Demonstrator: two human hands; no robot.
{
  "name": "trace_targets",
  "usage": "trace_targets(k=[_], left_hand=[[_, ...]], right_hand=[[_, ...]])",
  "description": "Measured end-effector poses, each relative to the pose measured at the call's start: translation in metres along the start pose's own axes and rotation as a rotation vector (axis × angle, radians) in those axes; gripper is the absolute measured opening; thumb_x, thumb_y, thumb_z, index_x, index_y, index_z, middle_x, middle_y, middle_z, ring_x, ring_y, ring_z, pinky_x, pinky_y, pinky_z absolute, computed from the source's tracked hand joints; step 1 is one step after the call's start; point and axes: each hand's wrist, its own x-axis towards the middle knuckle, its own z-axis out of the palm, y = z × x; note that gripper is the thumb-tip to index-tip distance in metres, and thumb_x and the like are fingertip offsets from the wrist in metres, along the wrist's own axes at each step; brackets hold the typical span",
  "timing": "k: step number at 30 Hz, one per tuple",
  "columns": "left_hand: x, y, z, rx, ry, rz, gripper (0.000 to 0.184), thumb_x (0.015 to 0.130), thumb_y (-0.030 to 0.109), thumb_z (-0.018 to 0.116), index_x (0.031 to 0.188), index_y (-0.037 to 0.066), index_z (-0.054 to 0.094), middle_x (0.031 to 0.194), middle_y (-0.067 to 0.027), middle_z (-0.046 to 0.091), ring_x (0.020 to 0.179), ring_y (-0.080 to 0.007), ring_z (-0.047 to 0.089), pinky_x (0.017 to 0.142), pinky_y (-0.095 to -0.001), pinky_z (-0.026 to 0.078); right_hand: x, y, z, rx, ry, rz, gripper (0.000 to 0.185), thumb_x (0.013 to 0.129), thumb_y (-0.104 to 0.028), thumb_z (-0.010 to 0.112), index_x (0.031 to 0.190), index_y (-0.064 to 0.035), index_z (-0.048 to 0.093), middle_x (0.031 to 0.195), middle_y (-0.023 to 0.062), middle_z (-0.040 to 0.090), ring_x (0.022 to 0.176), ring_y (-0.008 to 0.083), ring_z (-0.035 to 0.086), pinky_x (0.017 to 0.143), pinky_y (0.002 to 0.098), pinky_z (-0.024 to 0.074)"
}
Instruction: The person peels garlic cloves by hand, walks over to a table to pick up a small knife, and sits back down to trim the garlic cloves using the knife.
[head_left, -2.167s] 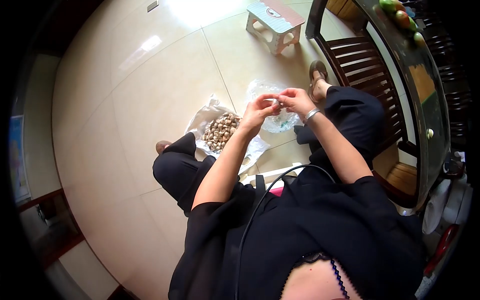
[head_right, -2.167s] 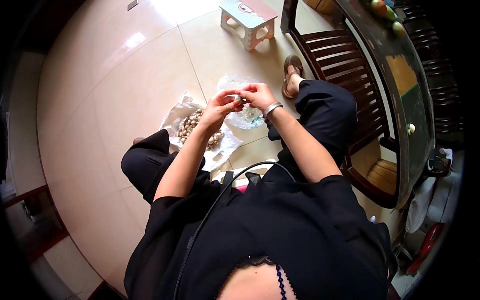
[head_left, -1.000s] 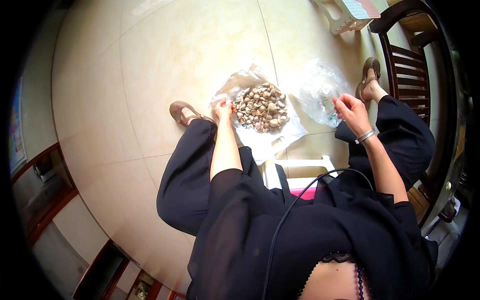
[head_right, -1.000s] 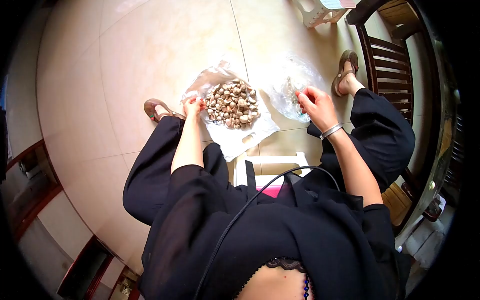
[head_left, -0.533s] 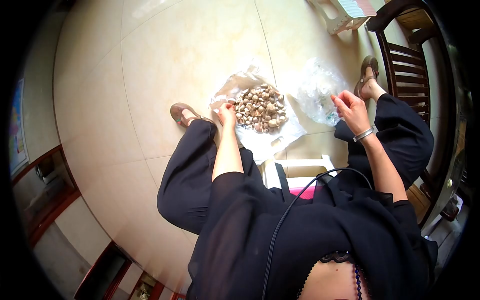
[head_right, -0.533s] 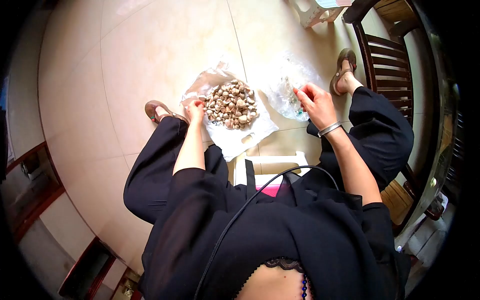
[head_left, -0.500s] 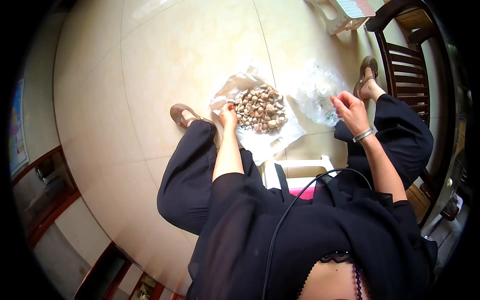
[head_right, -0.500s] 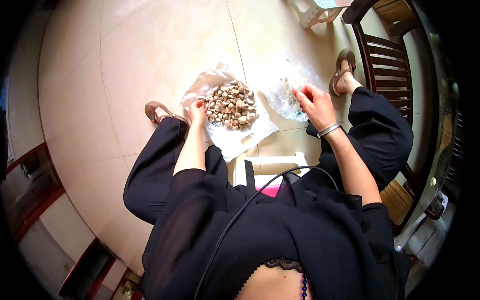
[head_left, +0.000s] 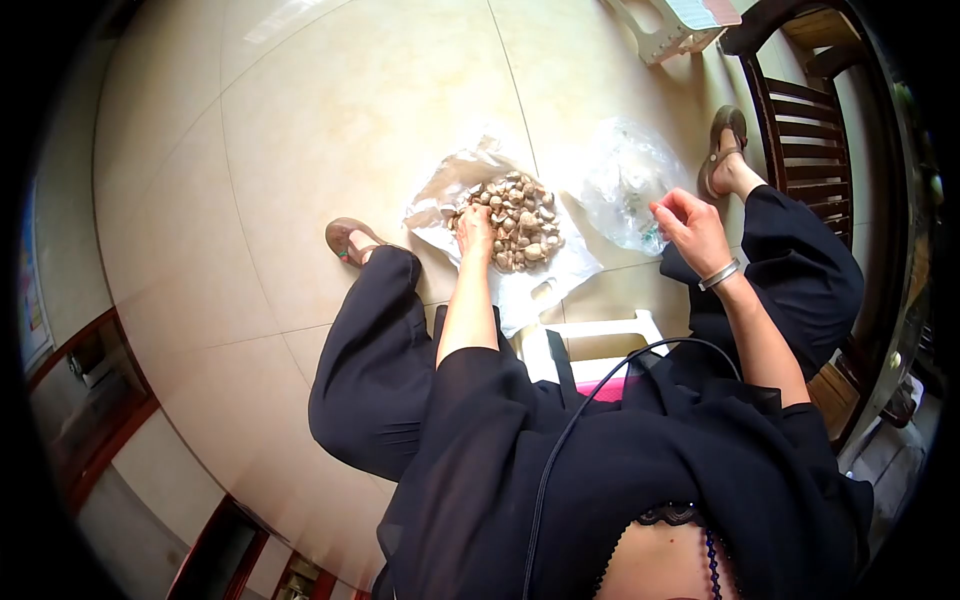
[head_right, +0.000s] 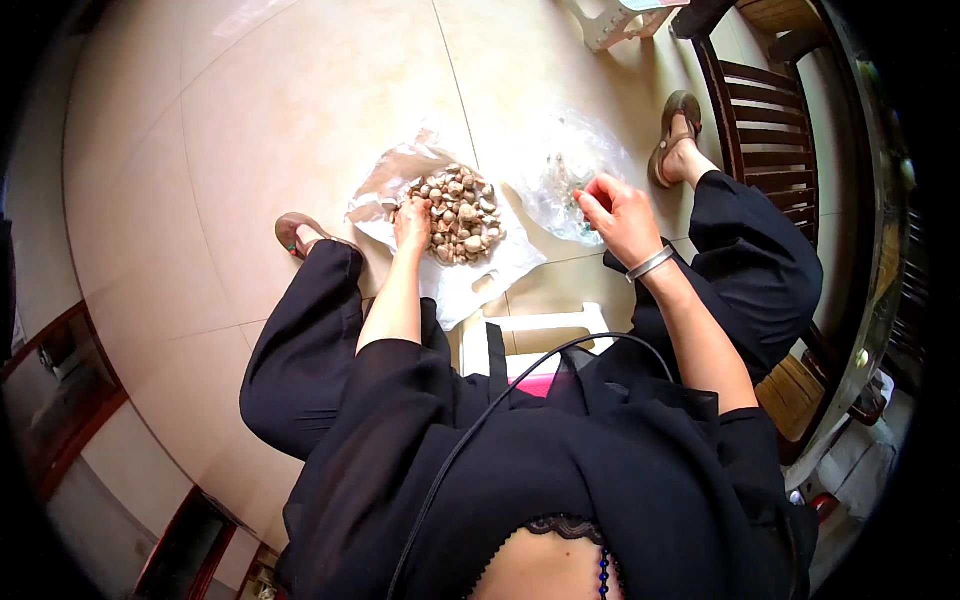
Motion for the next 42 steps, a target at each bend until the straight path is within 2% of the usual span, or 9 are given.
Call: trace_targets(k=[5,8,11,19,25,29,31,37,42], left_hand=[[0.003,-0.006,-0.001,0.176,0.008,0.003,0.018,0.067,0.003,0.051,0.083,0.006,0.058,0.077,-0.0121,0.056,0.073,-0.0265,0.054,0.065,-0.0357,0.043],[0.009,-0.006,-0.016,-0.232,-0.115,-0.292,0.021,0.064,0.000,0.053,0.082,0.004,0.062,0.068,-0.0138,0.060,0.062,-0.0186,0.058,0.060,-0.0279,0.046],[0.015,-0.023,-0.026,-0.601,-0.245,-0.376,0.020,0.062,-0.007,0.056,0.080,-0.002,0.061,0.067,-0.0102,0.060,0.057,-0.0140,0.058,0.052,-0.0236,0.047],[-0.006,0.013,-0.091,-0.878,-0.470,-0.279,0.016,0.068,-0.007,0.054,0.083,-0.004,0.058,0.076,-0.0109,0.059,0.065,-0.0158,0.058,0.060,-0.0244,0.048],[-0.039,0.079,-0.137,-1.109,-0.640,-0.134,0.019,0.073,-0.004,0.050,0.092,-0.003,0.054,0.088,-0.0118,0.058,0.077,-0.0171,0.056,0.068,-0.0252,0.046],[-0.054,0.132,-0.150,-1.143,-0.782,-0.013,0.018,0.073,0.001,0.054,0.090,-0.004,0.054,0.092,-0.0108,0.056,0.081,-0.0159,0.053,0.073,-0.0253,0.043],[-0.063,0.160,-0.156,-1.101,-0.854,0.040,0.015,0.073,0.000,0.054,0.087,-0.004,0.054,0.091,-0.0106,0.056,0.083,-0.0172,0.053,0.074,-0.0266,0.044],[-0.082,0.185,-0.167,-1.096,-0.770,-0.056,0.020,0.071,-0.004,0.052,0.091,-0.004,0.051,0.085,-0.0106,0.056,0.078,-0.0178,0.055,0.071,-0.0273,0.045],[-0.096,0.187,-0.175,-1.227,-0.702,-0.111,0.015,0.074,0.003,0.050,0.088,-0.002,0.052,0.081,-0.0082,0.055,0.075,-0.0177,0.054,0.068,-0.0272,0.045]], right_hand=[[-0.001,-0.003,-0.002,-0.018,-0.015,-0.009,0.017,0.075,-0.015,0.054,0.068,0.0003,0.052,0.051,0.0060,0.052,0.045,0.0099,0.050,0.043,0.0235,0.0385],[-0.003,-0.006,-0.003,0.000,-0.019,-0.015,0.018,0.075,-0.015,0.054,0.067,0.0006,0.052,0.051,0.0066,0.052,0.045,0.0111,0.050,0.044,0.0241,0.0391],[-0.006,-0.008,-0.004,0.003,-0.015,-0.063,0.018,0.074,-0.015,0.054,0.066,0.0009,0.051,0.051,0.0078,0.052,0.045,0.0124,0.051,0.044,0.0248,0.0392],[-0.014,-0.005,-0.002,0.013,-0.075,-0.092,0.017,0.072,-0.017,0.053,0.067,-0.0004,0.053,0.056,0.0105,0.055,0.049,0.0187,0.054,0.049,0.0284,0.0424],[-0.015,0.000,0.010,0.006,-0.139,-0.159,0.016,0.072,-0.017,0.054,0.072,-0.0013,0.055,0.060,0.0101,0.057,0.053,0.0158,0.056,0.051,0.0269,0.0444],[-0.009,0.015,0.039,0.250,-0.399,-0.156,0.028,0.073,-0.015,0.058,0.097,-0.0034,0.050,0.078,0.0078,0.058,0.064,0.0137,0.056,0.057,0.0252,0.0467],[-0.019,0.000,0.039,0.159,-0.354,-0.268,0.045,0.066,-0.029,0.065,0.102,-0.0072,0.048,0.085,0.0107,0.057,0.070,0.0177,0.056,0.064,0.0280,0.0457],[-0.028,-0.013,0.040,0.334,-0.384,-0.226,0.029,0.071,-0.021,0.060,0.092,-0.0045,0.050,0.075,0.0091,0.059,0.073,0.0184,0.057,0.066,0.0295,0.0450],[-0.031,-0.019,0.045,0.229,-0.296,-0.332,0.027,0.063,-0.019,0.061,0.083,-0.0027,0.055,0.077,0.0119,0.059,0.073,0.0219,0.057,0.066,0.0294,0.0450]])
